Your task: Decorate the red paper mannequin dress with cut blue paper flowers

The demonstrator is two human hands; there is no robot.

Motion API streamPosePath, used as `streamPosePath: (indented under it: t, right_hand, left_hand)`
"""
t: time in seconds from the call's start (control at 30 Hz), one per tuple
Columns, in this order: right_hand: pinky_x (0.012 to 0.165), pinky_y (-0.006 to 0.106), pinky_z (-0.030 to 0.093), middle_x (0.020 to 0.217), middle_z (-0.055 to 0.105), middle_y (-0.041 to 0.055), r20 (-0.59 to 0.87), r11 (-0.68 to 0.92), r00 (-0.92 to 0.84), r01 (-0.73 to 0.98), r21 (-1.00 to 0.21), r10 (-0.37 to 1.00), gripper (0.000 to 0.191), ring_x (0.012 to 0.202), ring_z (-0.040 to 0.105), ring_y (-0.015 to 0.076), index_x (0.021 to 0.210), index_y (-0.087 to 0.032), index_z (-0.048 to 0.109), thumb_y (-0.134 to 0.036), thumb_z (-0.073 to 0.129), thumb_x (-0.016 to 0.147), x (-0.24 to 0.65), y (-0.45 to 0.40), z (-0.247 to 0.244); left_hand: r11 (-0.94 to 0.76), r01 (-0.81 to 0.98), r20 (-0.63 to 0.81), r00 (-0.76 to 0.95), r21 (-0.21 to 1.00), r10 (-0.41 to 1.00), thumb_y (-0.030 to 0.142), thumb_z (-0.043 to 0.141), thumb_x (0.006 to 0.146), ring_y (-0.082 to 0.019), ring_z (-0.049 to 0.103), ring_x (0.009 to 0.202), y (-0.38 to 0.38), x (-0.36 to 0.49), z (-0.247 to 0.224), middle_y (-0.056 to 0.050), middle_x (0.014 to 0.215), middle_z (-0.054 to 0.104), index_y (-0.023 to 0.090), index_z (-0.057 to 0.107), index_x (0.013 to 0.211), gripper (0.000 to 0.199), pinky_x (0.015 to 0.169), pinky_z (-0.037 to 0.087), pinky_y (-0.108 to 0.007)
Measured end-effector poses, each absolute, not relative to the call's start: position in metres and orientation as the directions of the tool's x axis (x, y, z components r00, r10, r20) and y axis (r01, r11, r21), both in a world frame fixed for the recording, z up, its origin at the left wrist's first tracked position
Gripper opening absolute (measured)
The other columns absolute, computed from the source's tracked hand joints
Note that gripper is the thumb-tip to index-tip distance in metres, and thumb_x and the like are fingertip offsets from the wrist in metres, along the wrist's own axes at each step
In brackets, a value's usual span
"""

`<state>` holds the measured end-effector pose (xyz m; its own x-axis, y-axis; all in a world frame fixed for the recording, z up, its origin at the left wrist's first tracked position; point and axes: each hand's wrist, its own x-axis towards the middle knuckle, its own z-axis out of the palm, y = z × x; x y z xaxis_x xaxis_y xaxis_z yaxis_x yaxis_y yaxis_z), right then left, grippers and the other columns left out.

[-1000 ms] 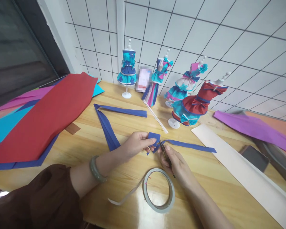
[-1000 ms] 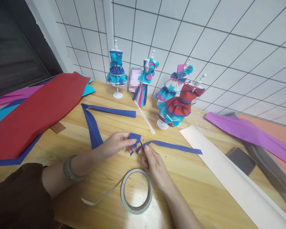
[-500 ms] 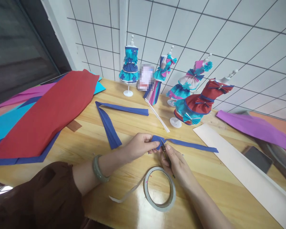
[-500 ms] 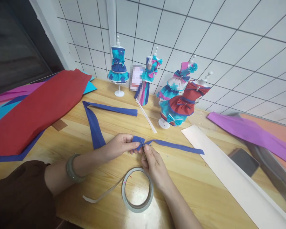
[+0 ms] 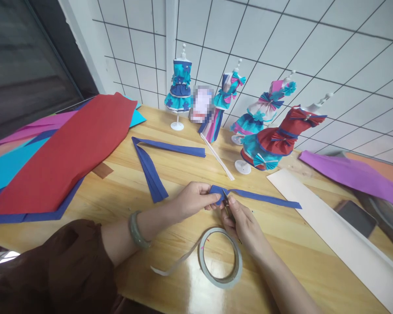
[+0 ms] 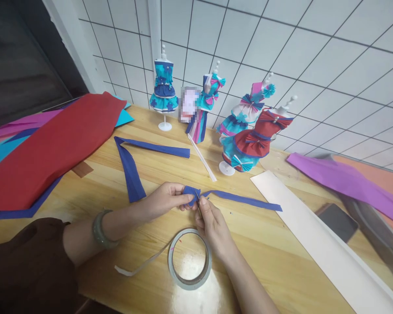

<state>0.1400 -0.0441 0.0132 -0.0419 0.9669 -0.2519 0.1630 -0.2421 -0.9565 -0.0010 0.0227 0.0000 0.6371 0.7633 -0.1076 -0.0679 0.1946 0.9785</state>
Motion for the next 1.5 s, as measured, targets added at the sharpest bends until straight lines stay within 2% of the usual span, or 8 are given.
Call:
streamPosePath:
  t: [0.7, 1.07, 1.33, 1.5]
  right_hand:
    - [0.036, 0.020, 0.016, 0.047, 0.026, -0.0089, -0.256, -0.249, -0.023, 0.170, -0.954, 0.966, 0.042, 0.037, 0.022, 0.0061, 0.073, -0.017, 0.045, -0.054, 0.032, 0.087, 0.143, -0.045, 0.012]
    - [0.035, 0.021, 0.016, 0.046, 0.027, -0.0089, -0.240, -0.234, -0.030, 0.149, -0.961, 0.970, 0.041, 0.037, 0.022, 0.0064, 0.074, -0.017, 0.046, -0.055, 0.033, 0.086, 0.141, -0.044, 0.013]
    - [0.037, 0.022, 0.017, 0.047, 0.027, -0.0078, -0.211, -0.204, -0.016, 0.186, -0.961, 0.977, 0.043, 0.038, 0.024, 0.0075, 0.069, -0.019, 0.043, -0.057, 0.032, 0.086, 0.141, -0.045, 0.009]
    - [0.037, 0.023, 0.018, 0.047, 0.028, -0.0069, -0.200, -0.199, 0.015, 0.197, -0.960, 0.980, 0.044, 0.039, 0.025, 0.0080, 0.063, -0.020, 0.038, -0.058, 0.032, 0.085, 0.141, -0.044, 0.007]
  left_hand:
    - [0.208, -0.088, -0.101, 0.654, 0.974, 0.749, 0.032, 0.057, 0.075, -0.010, 0.051, 0.063, 0.023, -0.002, -0.001, -0.006, 0.076, 0.063, 0.010, 0.064, 0.078, 0.024, 0.062, 0.038, -0.023]
    - [0.385, -0.168, -0.198, 0.636, 0.908, 0.746, 0.032, 0.062, 0.071, -0.010, 0.052, 0.064, 0.019, 0.001, 0.003, -0.006, 0.074, 0.061, 0.009, 0.063, 0.077, 0.024, 0.065, 0.038, -0.024]
    - [0.315, -0.224, -0.120, 0.609, 0.922, 0.784, 0.035, 0.059, 0.074, -0.009, 0.050, 0.064, 0.016, 0.003, -0.004, -0.004, 0.073, 0.061, 0.011, 0.063, 0.076, 0.025, 0.063, 0.037, -0.024]
    - [0.325, -0.235, -0.129, 0.593, 0.916, 0.794, 0.035, 0.059, 0.074, -0.010, 0.051, 0.066, 0.013, 0.004, -0.004, -0.004, 0.073, 0.060, 0.011, 0.062, 0.076, 0.025, 0.063, 0.037, -0.024]
